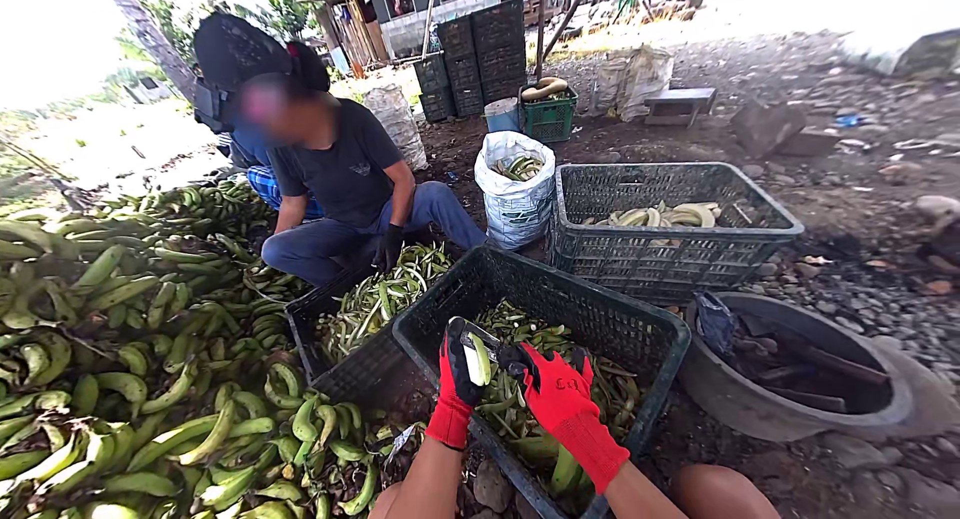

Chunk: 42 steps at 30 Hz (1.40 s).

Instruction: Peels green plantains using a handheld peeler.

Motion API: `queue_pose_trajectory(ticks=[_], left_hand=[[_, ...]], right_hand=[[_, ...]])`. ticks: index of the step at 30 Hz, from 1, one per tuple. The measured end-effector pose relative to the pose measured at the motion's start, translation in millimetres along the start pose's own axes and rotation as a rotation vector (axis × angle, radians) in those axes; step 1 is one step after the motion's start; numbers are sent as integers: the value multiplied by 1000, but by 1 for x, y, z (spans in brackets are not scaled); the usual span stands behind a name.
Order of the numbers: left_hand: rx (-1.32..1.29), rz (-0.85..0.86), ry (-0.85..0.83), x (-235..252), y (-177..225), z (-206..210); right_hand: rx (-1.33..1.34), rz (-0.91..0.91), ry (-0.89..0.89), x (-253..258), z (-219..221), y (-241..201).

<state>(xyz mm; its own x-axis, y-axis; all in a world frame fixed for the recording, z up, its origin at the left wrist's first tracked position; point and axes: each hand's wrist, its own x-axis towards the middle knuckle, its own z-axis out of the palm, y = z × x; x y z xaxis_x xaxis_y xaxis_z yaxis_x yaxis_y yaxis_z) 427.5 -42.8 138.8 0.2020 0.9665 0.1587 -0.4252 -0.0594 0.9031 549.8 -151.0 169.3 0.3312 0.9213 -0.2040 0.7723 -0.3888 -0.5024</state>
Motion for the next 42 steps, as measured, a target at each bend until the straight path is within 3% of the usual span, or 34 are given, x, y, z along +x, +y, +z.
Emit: queue_pose_trajectory(ticks=[2,5,8,12,19,24,27,29,32,36,39,42], left_hand=[[-9,-10,-73,-2,4,1],[138,-84,-28,-3,6,0],[290,-39,18,-1,6,2],[352,28,-150,-14,3,-1],[473,-134,-372,-23,4,-3],[406,-86,-467,-15,5,-14],[119,-164,-478,-15,10,-16],[-7,-200,-405,-11,15,-14],[-81,-286,-163,-8,21,-15],[-204,-438,81,5,14,-24],[-307,-454,128,2,8,-30],[-463,-528,94,4,7,-32]], right_hand=[[-23,0,14,1,-1,4],[-80,-10,31,-2,-1,3],[-72,16,32,-1,-1,0],[4,52,3,12,-10,9],[151,52,-36,29,-10,23],[197,51,-64,31,-13,23],[199,146,-54,37,-18,31],[157,206,6,41,-20,36],[73,195,75,31,-18,28],[-1,-110,121,21,6,22],[-85,-315,98,16,21,21],[-112,-399,139,14,27,20]])
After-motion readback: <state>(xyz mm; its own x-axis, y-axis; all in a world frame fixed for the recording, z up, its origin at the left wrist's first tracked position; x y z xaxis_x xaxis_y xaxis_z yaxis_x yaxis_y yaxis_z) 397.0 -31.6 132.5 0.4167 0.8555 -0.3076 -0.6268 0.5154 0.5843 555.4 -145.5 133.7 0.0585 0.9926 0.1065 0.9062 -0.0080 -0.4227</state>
